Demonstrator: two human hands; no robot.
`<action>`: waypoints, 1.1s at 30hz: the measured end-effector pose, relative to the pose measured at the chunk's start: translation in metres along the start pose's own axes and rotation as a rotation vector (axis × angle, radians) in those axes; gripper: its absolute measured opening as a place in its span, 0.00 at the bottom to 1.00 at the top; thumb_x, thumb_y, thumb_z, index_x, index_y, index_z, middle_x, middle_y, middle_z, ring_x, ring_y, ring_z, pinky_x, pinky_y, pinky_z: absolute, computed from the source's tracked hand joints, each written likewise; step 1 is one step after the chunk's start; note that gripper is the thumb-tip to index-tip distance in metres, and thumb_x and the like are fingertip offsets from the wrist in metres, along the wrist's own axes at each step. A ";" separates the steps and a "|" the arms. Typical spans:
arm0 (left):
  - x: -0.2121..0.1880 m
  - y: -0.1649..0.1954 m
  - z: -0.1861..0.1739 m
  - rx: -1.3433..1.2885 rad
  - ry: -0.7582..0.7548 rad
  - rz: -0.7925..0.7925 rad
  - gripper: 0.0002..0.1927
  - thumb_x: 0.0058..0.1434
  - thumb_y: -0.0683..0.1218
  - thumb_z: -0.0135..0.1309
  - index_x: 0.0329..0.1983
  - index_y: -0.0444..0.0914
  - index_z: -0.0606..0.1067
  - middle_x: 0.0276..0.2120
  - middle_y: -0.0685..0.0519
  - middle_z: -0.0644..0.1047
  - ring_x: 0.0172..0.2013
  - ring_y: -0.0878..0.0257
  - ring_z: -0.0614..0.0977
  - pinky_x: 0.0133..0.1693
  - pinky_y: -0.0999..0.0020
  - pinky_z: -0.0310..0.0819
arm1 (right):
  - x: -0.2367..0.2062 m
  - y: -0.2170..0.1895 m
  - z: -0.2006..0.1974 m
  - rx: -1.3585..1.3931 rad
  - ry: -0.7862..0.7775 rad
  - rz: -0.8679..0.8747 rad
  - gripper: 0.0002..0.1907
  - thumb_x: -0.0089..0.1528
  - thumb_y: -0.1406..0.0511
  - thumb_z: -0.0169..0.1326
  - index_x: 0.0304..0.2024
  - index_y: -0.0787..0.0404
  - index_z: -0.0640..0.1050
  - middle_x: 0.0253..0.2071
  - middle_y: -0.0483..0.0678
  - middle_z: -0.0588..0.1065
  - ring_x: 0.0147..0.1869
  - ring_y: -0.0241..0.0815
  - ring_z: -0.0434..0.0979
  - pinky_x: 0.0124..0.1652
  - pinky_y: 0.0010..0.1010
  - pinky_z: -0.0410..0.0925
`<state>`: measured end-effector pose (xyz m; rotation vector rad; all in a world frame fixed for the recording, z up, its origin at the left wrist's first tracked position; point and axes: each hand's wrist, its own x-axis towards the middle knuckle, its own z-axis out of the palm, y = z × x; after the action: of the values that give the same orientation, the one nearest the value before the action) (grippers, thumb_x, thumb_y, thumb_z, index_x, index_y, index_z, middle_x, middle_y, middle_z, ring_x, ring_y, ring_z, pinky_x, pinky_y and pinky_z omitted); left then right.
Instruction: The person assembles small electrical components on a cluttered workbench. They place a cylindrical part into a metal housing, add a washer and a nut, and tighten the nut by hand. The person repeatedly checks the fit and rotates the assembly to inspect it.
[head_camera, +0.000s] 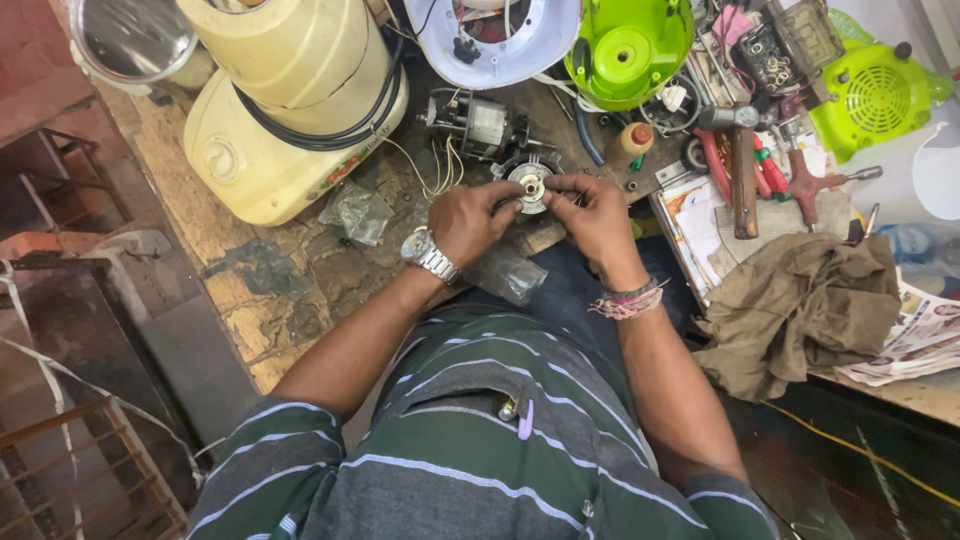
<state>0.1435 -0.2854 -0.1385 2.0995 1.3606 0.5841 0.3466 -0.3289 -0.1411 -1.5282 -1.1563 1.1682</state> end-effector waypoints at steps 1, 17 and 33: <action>0.000 -0.001 0.000 -0.012 0.003 -0.001 0.10 0.59 0.55 0.62 0.44 0.53 0.84 0.21 0.51 0.80 0.23 0.53 0.83 0.27 0.57 0.75 | 0.000 -0.001 0.000 0.120 -0.016 0.108 0.13 0.62 0.67 0.62 0.48 0.66 0.82 0.26 0.40 0.75 0.25 0.26 0.67 0.24 0.20 0.60; -0.020 0.007 -0.010 -0.053 0.158 0.183 0.13 0.64 0.53 0.60 0.47 0.44 0.82 0.27 0.48 0.81 0.24 0.52 0.83 0.27 0.58 0.76 | 0.007 0.004 -0.003 0.175 -0.052 0.248 0.05 0.61 0.67 0.60 0.37 0.63 0.80 0.20 0.38 0.69 0.19 0.27 0.63 0.19 0.22 0.54; -0.062 0.027 0.011 0.251 -0.245 0.029 0.12 0.59 0.50 0.58 0.37 0.38 0.74 0.26 0.41 0.80 0.28 0.40 0.83 0.29 0.44 0.75 | -0.067 0.079 0.025 -0.066 -0.263 -0.053 0.07 0.60 0.69 0.57 0.40 0.65 0.79 0.32 0.44 0.78 0.35 0.35 0.74 0.35 0.26 0.68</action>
<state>0.1446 -0.3536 -0.1326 2.3033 1.3196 0.1637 0.3263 -0.4069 -0.2104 -1.4126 -1.4131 1.3353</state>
